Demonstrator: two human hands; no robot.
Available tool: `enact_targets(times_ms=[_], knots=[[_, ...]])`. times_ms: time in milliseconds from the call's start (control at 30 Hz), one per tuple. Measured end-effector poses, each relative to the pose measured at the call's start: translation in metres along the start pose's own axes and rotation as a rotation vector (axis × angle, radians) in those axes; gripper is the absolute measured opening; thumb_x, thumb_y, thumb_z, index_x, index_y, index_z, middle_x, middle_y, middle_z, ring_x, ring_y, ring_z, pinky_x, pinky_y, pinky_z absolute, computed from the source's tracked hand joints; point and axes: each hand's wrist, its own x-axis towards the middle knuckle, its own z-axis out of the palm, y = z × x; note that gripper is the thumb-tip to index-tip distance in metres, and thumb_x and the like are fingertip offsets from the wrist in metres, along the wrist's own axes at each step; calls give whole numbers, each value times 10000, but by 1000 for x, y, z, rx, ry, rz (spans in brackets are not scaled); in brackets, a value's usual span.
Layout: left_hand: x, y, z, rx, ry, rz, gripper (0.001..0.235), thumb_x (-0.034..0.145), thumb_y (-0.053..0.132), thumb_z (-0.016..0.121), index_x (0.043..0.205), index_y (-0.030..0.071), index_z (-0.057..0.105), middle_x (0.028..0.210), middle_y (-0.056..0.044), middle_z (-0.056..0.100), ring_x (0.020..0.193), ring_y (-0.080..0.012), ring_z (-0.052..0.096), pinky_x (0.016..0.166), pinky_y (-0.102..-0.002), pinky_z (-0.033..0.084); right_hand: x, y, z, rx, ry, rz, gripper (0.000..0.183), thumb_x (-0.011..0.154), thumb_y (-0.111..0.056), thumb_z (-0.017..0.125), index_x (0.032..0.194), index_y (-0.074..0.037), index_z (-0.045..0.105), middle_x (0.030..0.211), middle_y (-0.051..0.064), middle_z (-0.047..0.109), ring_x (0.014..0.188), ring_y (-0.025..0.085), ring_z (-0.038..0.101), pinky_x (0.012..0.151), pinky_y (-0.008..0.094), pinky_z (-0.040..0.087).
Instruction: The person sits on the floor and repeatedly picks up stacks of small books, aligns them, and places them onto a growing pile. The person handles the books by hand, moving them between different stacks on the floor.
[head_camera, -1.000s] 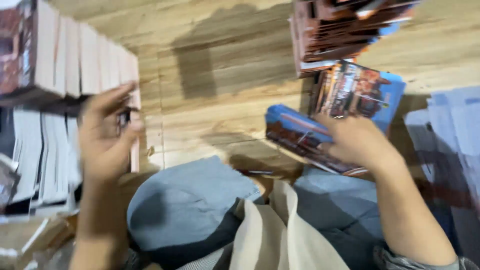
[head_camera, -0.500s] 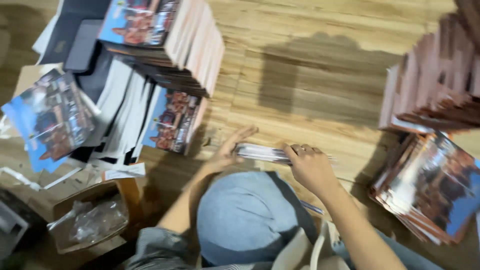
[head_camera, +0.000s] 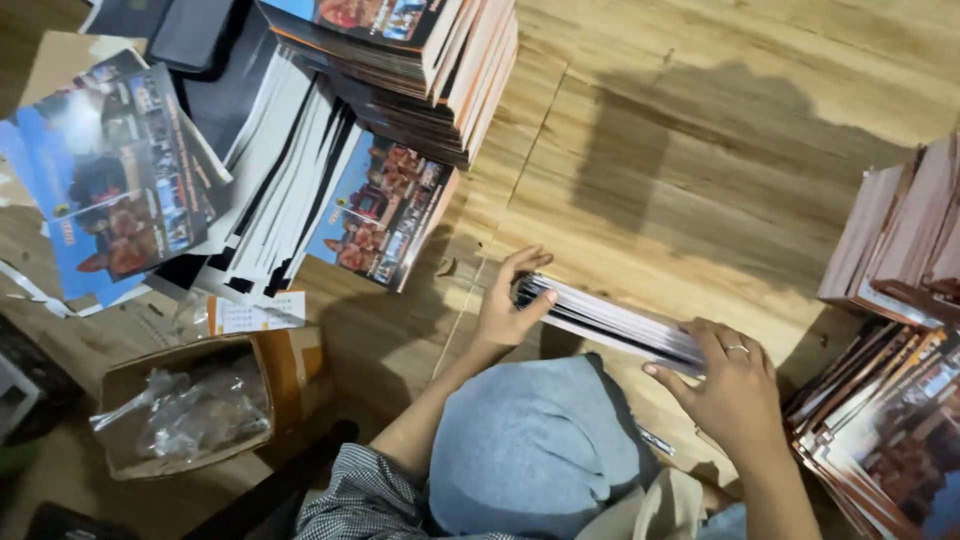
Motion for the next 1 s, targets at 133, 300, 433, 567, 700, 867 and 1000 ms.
enact_targets(times_ms=[133, 300, 433, 567, 700, 867, 1000], knots=[[1, 16, 0, -76, -54, -26, 555, 887, 342, 595, 1340, 95, 390, 1282, -144, 552, 1235, -262, 514, 1072, -433, 366, 3, -6, 9, 242, -3, 54, 584, 804, -534, 509, 1236, -144, 550, 1221, 87, 580, 1151, 333, 449, 934, 472, 389], [0, 16, 1, 28, -7, -319, 385, 824, 316, 631, 1156, 121, 624, 1247, -77, 604, 1215, -182, 529, 996, -288, 421, 0, -11, 41, 457, 464, 66, 305, 875, -392, 637, 997, -113, 652, 1317, 209, 448, 1227, 406, 350, 999, 540, 314], [-3, 9, 0, -79, -5, -221, 477, 850, 313, 625, 1271, 108, 532, 1320, -75, 544, 1266, -195, 476, 1053, -315, 372, 2, -24, 31, 670, 475, 221, 551, 791, -356, 663, 1205, -46, 472, 1350, 244, 326, 1312, 365, 260, 1033, 530, 231], [-3, 11, 3, -51, -23, -253, 555, 810, 352, 678, 1288, 114, 525, 1353, -153, 499, 1302, -288, 416, 1081, -404, 318, 4, -7, 66, 1104, 603, 237, 640, 870, -94, 668, 1346, -90, 240, 1286, 214, 397, 1235, 320, 396, 1043, 444, 287], [-2, 4, 5, -67, 82, -270, 484, 802, 250, 743, 1225, 72, 593, 1324, -209, 509, 1296, -332, 404, 1091, -439, 291, 5, 2, 97, 1384, 787, 156, 784, 924, 135, 674, 1412, -169, 142, 1240, 260, 432, 1245, 418, 468, 1056, 525, 356], [-9, -49, -2, -213, -36, -187, 693, 777, 422, 713, 1337, 79, 489, 1430, -157, 366, 1354, -274, 230, 1111, -427, 155, 6, 17, 130, 1454, 769, 162, 483, 1068, -237, 432, 1427, -158, 118, 1441, 206, 246, 1381, 271, 223, 1130, 488, 98], [-7, -41, -2, -277, -317, -141, 1052, 704, 365, 807, 1505, 105, 176, 1563, -151, -23, 1404, -301, -121, 1132, -452, -45, -4, -18, 86, 1331, 508, -66, 971, 757, -484, 650, 1472, -80, 132, 1534, 220, 122, 1425, 295, 63, 1151, 416, 41]])
